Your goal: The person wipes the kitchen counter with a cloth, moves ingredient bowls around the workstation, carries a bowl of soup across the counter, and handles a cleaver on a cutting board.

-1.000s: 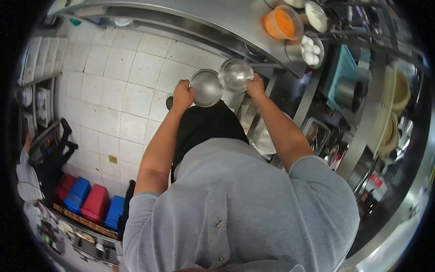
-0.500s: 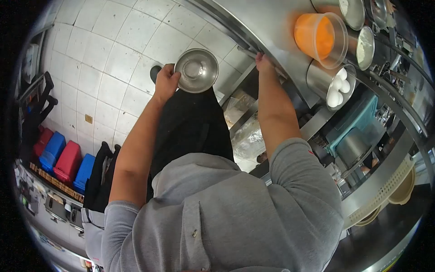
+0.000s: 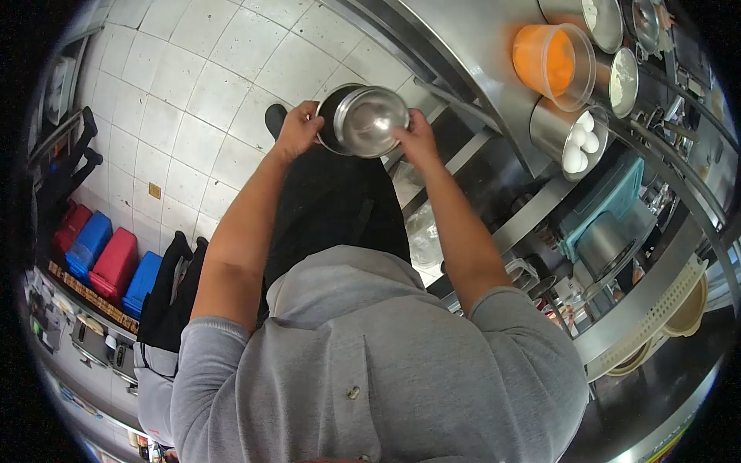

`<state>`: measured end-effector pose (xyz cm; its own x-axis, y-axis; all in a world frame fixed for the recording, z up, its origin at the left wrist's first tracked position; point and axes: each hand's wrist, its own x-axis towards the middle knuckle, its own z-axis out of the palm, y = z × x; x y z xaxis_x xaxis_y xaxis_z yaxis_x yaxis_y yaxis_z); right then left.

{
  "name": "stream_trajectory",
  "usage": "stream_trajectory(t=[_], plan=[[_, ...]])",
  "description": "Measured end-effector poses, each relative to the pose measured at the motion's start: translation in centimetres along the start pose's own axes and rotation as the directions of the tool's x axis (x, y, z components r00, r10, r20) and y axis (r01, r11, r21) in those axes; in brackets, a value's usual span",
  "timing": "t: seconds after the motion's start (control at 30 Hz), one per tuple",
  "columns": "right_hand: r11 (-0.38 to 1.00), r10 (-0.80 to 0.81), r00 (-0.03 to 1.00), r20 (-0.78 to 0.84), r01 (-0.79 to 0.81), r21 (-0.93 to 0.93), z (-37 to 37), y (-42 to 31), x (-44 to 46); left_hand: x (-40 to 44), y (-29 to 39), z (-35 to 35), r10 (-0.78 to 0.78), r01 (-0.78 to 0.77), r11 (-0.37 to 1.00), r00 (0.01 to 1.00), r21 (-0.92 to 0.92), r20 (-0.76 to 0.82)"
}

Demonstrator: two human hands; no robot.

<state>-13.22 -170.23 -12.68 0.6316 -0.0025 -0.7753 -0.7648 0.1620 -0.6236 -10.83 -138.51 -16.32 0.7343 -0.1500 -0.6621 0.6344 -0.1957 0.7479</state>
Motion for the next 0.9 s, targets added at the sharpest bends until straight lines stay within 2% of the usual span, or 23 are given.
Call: stream_trajectory(t=[0.03,0.07,0.1,0.17,0.2,0.23,0.3,0.37,0.4,0.43,0.47,0.5,0.53,0.57,0.6,0.63,0.7,0.73,0.77,0.8,0.83,0.87,0.9], plan=[[0.980,0.045,0.996,-0.074,-0.058,-0.193,1.0,0.1,-0.5,-0.8,1.1,0.1,-0.038,0.050,0.983,0.997,-0.174,0.073],[0.919,0.073,0.985,-0.154,-0.127,-0.374,1.9,0.1,-0.9,-1.2,1.3,0.0,-0.038,0.049,0.990,0.996,-0.130,0.084],[0.916,0.073,0.986,-0.148,-0.125,-0.382,2.8,0.1,-1.2,-1.6,1.4,-0.1,-0.038,0.048,0.990,0.996,-0.136,0.076],[0.902,0.174,0.972,-0.159,-0.222,-0.371,3.3,0.4,-1.7,-2.2,0.6,0.1,0.044,0.001,0.955,0.988,-0.296,0.146],[0.898,0.173,0.972,-0.161,-0.223,-0.379,3.1,0.5,-1.7,-2.2,0.3,0.0,0.011,0.056,0.949,0.977,-0.310,0.211],[0.939,0.156,0.978,-0.137,-0.190,-0.287,2.2,1.6,-1.3,-2.3,1.2,-0.1,0.015,0.053,0.946,0.978,-0.319,0.207],[0.968,0.138,0.984,-0.114,-0.158,-0.196,0.2,3.2,-0.5,-2.7,3.0,-0.3,-0.107,0.222,0.868,0.957,-0.445,0.270],[0.980,0.194,0.969,-0.153,-0.200,-0.025,-1.9,3.4,0.3,-2.3,2.5,-0.4,-0.108,0.238,0.856,0.951,-0.460,0.290],[0.980,0.188,0.970,-0.152,-0.195,-0.028,-3.0,3.2,0.9,-2.0,2.1,-0.5,-0.129,0.194,0.917,0.971,-0.350,0.201],[0.986,0.153,0.973,-0.171,-0.138,0.098,-4.0,2.8,1.6,-1.7,1.2,-0.6,-0.135,0.156,0.961,0.985,-0.229,0.107],[0.972,0.122,0.973,-0.195,-0.077,0.222,-5.2,2.4,2.3,-1.6,-0.3,-0.9,-0.129,0.151,0.961,0.986,-0.230,0.107],[0.973,0.116,0.974,-0.195,-0.071,0.221,-6.1,2.1,3.2,-1.6,-2.5,-1.5,-0.052,0.050,0.998,0.998,-0.032,-0.041],[0.945,0.124,0.934,-0.336,-0.008,0.326,-6.9,1.6,4.6,-1.4,-4.6,-2.4,0.058,-0.027,0.983,0.983,0.180,-0.173],[0.905,0.148,0.873,-0.465,0.070,0.420,-8.1,1.2,6.5,-1.8,-6.6,-3.3,-0.012,0.042,0.989,0.979,0.144,-0.202],[0.865,0.189,0.879,-0.437,0.062,0.497,-11.3,2.2,9.9,-3.0,-8.0,-4.4,-0.083,0.110,0.988,0.970,0.107,-0.228],[0.861,0.183,0.884,-0.430,0.067,0.503,-12.6,1.7,12.5,-4.5,-8.6,-5.8,-0.119,0.164,0.967,0.967,0.193,-0.226],[0.661,0.204,0.882,-0.425,0.196,0.725,-13.6,0.9,15.8,-7.9,-11.2,-8.5,-0.184,0.248,0.922,0.956,0.297,-0.228],[0.763,0.015,0.927,-0.375,0.231,0.603,-12.7,0.0,16.0,-9.6,-13.7,-9.5,-0.214,0.279,0.907,0.950,0.316,-0.226],[0.752,0.015,0.925,-0.380,0.240,0.614,-12.6,0.2,16.8,-11.7,-14.9,-10.4,-0.221,0.298,0.886,0.945,0.356,-0.242],[0.697,0.151,0.938,-0.312,0.123,0.707,-12.6,0.4,18.0,-13.7,-15.3,-11.3,-0.225,0.321,0.833,0.941,0.452,-0.253],[0.620,0.270,0.937,-0.223,0.007,0.784,-12.0,0.1,18.9,-15.4,-15.9,-11.9,-0.292,0.393,0.811,0.914,0.434,-0.282],[0.614,0.373,0.839,-0.396,0.097,0.783,-7.1,-3.3,16.1,-16.9,-15.5,-12.3,-0.308,0.428,0.761,0.900,0.487,-0.308],[0.598,0.357,0.853,-0.381,0.106,0.795,-5.7,-3.7,14.5,-18.0,-17.8,-12.8,-0.367,0.469,0.771,0.880,0.431,-0.301]])
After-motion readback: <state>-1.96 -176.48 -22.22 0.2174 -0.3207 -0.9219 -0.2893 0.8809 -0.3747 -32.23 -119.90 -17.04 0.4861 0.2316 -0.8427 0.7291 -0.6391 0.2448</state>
